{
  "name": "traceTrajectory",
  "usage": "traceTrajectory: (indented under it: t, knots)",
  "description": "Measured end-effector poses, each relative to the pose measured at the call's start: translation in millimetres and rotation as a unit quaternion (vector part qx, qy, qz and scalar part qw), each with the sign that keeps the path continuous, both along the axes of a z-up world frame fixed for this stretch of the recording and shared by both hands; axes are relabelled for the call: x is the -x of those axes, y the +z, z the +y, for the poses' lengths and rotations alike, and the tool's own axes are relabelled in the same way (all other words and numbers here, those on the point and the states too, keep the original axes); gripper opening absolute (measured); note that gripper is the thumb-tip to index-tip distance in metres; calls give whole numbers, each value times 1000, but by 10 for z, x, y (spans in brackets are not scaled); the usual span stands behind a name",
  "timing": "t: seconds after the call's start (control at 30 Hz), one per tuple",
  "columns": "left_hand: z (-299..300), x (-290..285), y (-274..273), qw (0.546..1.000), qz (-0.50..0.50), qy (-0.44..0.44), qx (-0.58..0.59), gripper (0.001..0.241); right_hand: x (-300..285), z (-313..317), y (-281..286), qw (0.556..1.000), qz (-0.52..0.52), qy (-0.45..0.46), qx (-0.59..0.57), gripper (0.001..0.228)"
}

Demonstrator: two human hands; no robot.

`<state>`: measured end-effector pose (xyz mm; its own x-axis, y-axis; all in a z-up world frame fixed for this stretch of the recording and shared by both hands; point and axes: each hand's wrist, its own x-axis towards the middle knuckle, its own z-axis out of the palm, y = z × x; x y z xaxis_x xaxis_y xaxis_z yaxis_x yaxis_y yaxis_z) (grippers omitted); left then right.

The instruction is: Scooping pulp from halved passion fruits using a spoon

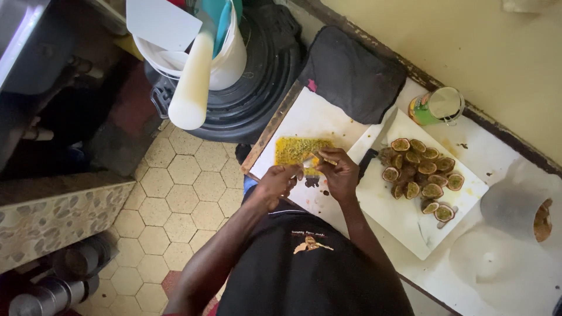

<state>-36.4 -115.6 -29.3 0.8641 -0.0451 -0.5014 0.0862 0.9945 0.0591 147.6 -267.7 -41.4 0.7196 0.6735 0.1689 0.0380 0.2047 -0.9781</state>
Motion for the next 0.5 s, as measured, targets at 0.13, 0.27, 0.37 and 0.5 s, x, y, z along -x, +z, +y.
traceTrajectory:
  t: [0.13,0.27,0.37,0.5]
  knots:
    - [-113,-129,464,962,154,-35,-221,27,35,-12,-125,999,44,-1,-17,47]
    - [-159,-142,406,869,184,9,-459,33,53,-85,-456,996,90,-16,-11,46]
    - [-206,-186,268,799,174,-20,-576,39,88,-72,-535,995,103,-11,-9,45]
    - [-72,-158,212,653,180,-72,-732,39,-6,-87,-290,998,59,9,-14,46]
